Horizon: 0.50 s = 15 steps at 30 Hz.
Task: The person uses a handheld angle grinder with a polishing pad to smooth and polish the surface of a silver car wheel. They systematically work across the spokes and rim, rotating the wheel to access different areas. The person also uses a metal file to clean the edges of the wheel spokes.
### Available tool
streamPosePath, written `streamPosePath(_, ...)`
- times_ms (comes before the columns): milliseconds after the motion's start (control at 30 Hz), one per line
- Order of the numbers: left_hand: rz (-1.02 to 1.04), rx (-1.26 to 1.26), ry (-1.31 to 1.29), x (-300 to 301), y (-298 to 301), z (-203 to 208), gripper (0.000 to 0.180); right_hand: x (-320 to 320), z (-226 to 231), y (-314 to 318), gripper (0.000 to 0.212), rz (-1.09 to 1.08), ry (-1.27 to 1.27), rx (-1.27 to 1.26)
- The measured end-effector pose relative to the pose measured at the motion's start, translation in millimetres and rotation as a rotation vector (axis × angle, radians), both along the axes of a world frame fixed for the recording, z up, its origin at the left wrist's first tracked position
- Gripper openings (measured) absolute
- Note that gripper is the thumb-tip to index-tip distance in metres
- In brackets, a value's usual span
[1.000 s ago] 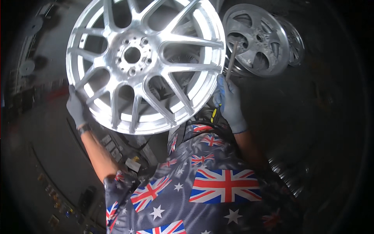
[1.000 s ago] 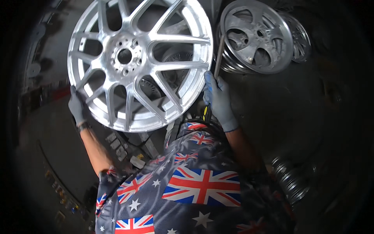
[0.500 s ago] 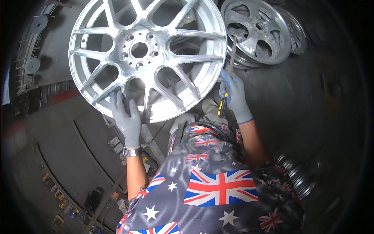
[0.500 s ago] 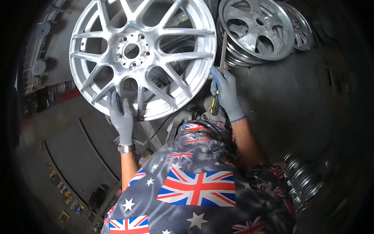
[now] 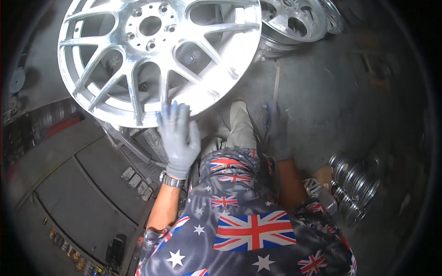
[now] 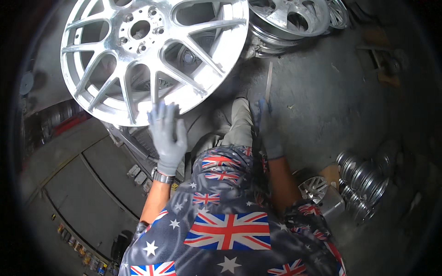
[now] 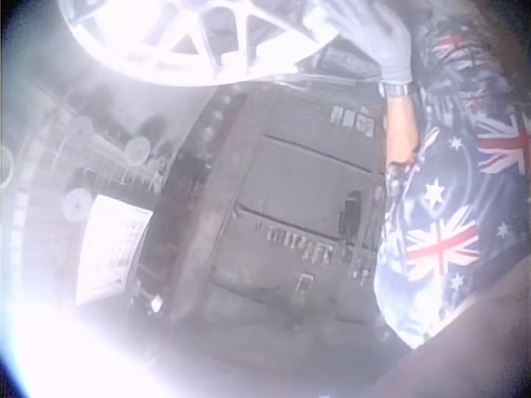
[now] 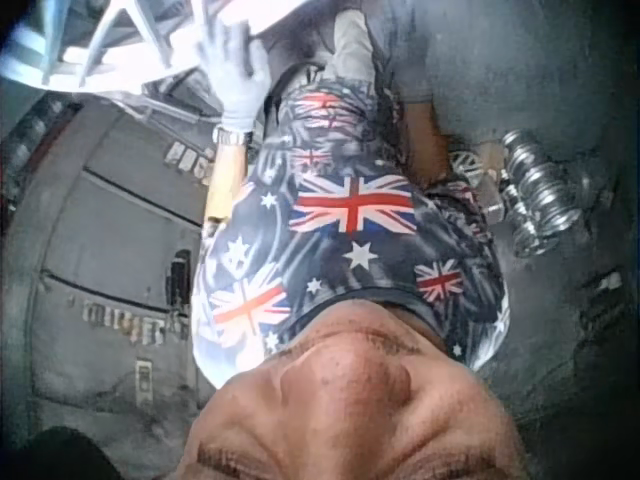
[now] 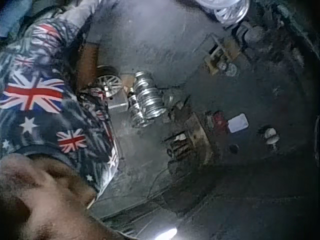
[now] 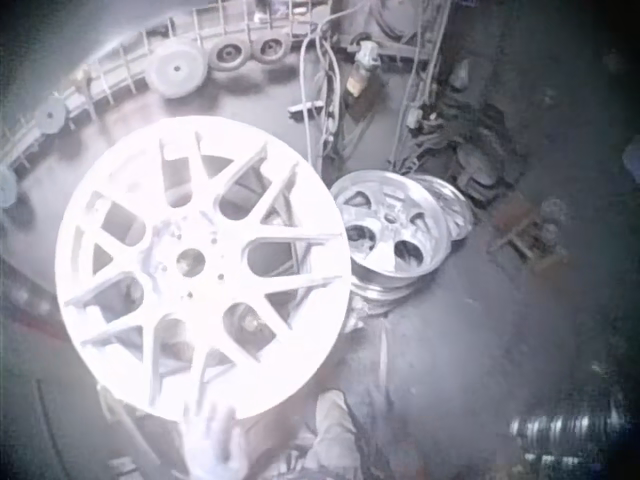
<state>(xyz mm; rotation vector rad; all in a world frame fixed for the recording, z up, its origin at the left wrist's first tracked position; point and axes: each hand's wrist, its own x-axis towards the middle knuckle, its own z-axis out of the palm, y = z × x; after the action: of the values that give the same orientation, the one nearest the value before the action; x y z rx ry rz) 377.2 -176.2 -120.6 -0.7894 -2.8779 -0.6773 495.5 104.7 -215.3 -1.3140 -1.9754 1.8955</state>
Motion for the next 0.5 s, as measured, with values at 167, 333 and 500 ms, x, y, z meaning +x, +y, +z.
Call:
streamPosePath(167, -0.067, -0.094, -0.006, 15.9, 14.5, -15.7, 0.062, 50.2, 31.7, -25.9, 0.042, 0.035, 0.018, -0.003)
streamPosePath(333, -0.105, -0.167, -0.022, 16.2, 3.3, -20.1, 0.071, 71.1, 33.8, -46.6, 0.043, -0.153, -0.003, -0.071)
streamPosePath(500, 0.004, -0.244, 0.037, 29.0, -21.1, -22.1, 0.073, 87.9, 29.6, -38.0, 0.047, -0.083, -0.063, -0.07)
